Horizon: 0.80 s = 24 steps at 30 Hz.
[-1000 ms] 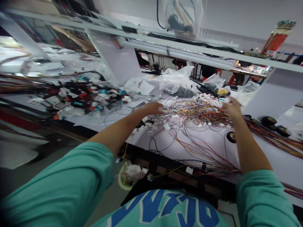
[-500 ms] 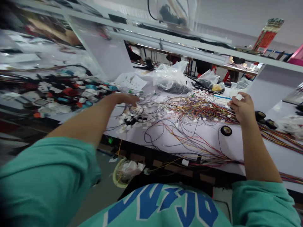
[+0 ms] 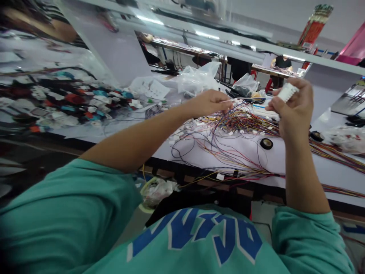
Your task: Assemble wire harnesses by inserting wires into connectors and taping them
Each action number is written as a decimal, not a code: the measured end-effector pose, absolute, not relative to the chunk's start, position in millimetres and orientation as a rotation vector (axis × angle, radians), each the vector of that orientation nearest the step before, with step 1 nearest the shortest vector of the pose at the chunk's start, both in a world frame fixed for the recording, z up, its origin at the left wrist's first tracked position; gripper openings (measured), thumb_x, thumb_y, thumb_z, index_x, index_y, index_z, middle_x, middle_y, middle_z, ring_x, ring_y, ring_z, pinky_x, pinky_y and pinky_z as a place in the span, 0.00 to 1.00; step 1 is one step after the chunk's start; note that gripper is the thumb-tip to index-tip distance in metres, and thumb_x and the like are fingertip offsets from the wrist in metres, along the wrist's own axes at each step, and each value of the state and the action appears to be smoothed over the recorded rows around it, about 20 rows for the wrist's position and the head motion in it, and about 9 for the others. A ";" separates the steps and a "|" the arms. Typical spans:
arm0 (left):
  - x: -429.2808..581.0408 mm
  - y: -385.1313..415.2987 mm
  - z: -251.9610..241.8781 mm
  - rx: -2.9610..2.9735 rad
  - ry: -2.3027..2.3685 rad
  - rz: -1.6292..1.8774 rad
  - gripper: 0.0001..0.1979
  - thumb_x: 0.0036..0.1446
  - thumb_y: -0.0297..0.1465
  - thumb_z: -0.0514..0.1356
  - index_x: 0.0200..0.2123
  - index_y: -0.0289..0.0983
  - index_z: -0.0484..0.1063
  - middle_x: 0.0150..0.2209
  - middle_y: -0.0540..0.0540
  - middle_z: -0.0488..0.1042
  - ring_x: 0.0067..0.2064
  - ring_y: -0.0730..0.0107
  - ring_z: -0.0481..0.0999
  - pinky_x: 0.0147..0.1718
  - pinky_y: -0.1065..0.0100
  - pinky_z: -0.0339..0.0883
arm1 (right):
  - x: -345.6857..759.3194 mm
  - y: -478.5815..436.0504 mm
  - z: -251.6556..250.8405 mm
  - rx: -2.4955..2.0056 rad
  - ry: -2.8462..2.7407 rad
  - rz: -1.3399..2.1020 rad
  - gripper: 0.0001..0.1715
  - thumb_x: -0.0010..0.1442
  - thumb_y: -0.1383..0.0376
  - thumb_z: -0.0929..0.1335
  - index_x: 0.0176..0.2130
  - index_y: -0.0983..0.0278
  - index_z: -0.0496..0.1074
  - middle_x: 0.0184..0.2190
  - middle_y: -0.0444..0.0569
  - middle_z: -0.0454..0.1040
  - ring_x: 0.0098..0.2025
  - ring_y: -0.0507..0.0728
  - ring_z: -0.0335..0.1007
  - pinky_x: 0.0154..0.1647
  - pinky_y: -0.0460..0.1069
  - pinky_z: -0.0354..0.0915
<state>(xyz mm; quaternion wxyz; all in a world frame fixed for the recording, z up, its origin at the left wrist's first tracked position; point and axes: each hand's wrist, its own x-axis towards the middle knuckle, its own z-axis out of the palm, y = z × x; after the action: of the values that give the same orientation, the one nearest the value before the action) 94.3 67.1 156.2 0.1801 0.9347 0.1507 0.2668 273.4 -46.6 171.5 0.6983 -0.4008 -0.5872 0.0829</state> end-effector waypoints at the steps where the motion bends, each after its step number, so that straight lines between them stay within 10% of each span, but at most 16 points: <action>1: 92.7 67.4 157.9 2.561 0.392 0.703 0.17 0.60 0.35 0.45 0.34 0.32 0.71 0.31 0.46 0.74 0.36 0.74 0.73 0.38 0.69 0.64 | 280.8 -49.1 167.9 -0.932 -1.288 0.134 0.24 0.41 0.69 0.72 0.35 0.59 0.58 0.27 0.39 0.68 0.21 0.46 0.63 0.23 0.46 0.65; 13: 95.8 52.7 159.9 2.406 0.474 0.566 0.16 0.58 0.38 0.50 0.35 0.31 0.71 0.18 0.51 0.63 0.19 0.81 0.63 0.24 0.72 0.58 | 307.4 -61.9 152.7 -0.947 -1.143 -0.195 0.21 0.46 0.75 0.66 0.37 0.59 0.53 0.29 0.41 0.65 0.24 0.45 0.63 0.25 0.46 0.64; 24: 34.6 129.5 117.0 2.906 0.726 0.350 0.13 0.51 0.35 0.50 0.27 0.35 0.71 0.22 0.53 0.68 0.27 0.76 0.65 0.31 0.73 0.58 | 381.4 -105.2 96.8 -1.256 -0.605 -0.273 0.25 0.37 0.77 0.67 0.32 0.59 0.53 0.25 0.39 0.64 0.20 0.48 0.60 0.26 0.52 0.65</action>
<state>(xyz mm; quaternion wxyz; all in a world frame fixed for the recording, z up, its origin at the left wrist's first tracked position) 34.6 129.5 117.0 0.0627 0.9617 0.2404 0.1159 381.4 -105.2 96.8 0.7581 -0.5765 -0.2778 -0.1254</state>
